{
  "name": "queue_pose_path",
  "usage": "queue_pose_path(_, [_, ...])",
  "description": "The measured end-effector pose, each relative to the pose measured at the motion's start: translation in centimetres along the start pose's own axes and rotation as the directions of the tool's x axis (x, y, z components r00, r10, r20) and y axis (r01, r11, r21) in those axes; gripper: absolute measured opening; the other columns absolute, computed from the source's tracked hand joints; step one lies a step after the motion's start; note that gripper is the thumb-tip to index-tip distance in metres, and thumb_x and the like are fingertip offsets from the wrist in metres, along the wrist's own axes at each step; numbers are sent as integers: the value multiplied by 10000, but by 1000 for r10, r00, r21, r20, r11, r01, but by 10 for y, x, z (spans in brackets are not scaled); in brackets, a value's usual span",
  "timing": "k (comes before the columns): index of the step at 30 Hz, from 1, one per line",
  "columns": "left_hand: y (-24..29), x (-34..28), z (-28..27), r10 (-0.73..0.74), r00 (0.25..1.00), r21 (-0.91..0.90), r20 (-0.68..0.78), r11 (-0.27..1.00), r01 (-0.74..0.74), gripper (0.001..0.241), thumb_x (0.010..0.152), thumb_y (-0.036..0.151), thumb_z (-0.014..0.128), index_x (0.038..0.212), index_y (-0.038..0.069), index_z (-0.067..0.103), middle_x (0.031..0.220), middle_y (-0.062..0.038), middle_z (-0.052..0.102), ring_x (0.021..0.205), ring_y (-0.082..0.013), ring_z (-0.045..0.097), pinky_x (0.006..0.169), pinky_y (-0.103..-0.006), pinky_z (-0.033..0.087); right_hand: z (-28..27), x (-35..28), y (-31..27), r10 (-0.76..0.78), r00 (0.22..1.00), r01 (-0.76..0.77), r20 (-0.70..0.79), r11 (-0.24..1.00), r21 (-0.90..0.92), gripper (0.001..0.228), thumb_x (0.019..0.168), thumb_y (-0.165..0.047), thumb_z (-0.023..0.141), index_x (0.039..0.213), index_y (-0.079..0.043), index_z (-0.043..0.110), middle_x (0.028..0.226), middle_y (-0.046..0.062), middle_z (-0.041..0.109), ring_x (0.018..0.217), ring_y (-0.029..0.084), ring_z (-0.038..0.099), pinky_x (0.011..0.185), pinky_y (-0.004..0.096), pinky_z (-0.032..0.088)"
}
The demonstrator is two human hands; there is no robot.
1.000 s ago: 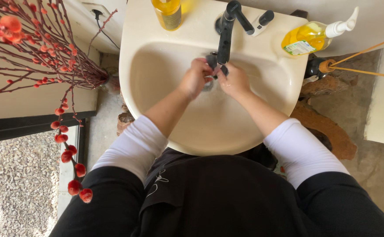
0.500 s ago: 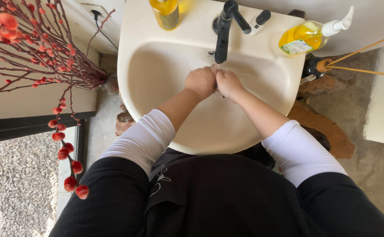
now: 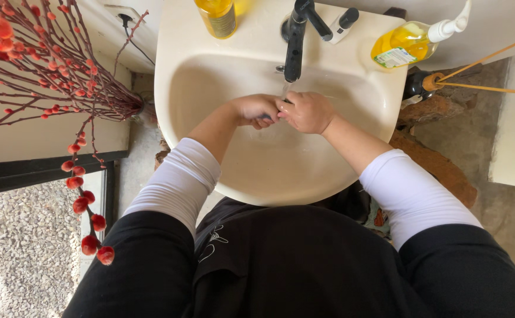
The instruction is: The person washes a dark grey cloth in a white sink by wetting it, applying liquid soap from a pump bottle, and scrubbing it by hand. They rinse the cloth under running water and wring it out. The person then repeats the washing process with a second, patterned blue cloth.
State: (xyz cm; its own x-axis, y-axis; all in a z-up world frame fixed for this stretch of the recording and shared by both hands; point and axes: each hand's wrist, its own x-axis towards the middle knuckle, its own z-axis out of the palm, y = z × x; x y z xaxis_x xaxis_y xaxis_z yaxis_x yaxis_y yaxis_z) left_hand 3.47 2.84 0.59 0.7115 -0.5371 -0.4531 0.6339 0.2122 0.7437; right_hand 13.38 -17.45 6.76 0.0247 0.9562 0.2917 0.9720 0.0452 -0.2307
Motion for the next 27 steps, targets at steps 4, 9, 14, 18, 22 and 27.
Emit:
queue_pose_path(4, [4,-7,-12,-27,989,-422,-148,906,-38,386,871,478,604,962,103,586,627,-18,517,441,-84,343,395,-236,243,13,3,5,96,994,-95,-49,995,36,548,823,-407,768,1285,-122,691,904,128,664,687,312,649,589,414,514])
queue_pose_path(9, [0,6,9,137,572,-243,-809,807,-538,517,929,586,490,1158,122,490,768,-103,585,533,-155,498,471,-282,426,75,-5,34,599,801,-578,1,772,266,352,1031,-425,766,1196,-121,699,967,137,723,862,312,700,744,366,543])
queue_pose_path(14, [-16,-27,59,962,241,984,-131,96,152,631,810,343,662,1340,79,444,1337,-107,535,1204,-272,617,965,-481,521,85,5,28,750,357,-621,557,-254,741,292,1073,-363,539,1008,-90,617,699,40,571,552,164,475,505,341,335])
queue_pose_path(18, [-6,-35,66,914,376,907,155,-282,313,639,853,281,659,1410,68,428,1397,-88,541,1281,-306,610,1012,-584,507,51,19,-3,477,198,-622,856,-615,486,317,1041,-370,351,875,-165,527,591,6,471,425,119,322,426,308,204])
queue_pose_path(22, [-20,-19,61,754,648,940,-106,-137,313,496,910,203,669,1355,28,538,1207,-144,656,1002,-328,678,749,-462,565,57,10,-17,517,301,-753,801,-386,532,268,1058,-265,406,855,-130,518,607,8,442,466,124,341,443,338,239])
queue_pose_path(27, [-2,-4,81,508,725,878,-465,155,454,352,925,223,614,1201,6,579,986,-143,716,860,-317,723,672,-445,581,61,-2,-26,745,544,-752,386,229,618,531,1088,-383,385,776,-57,665,692,105,700,638,236,679,650,392,507])
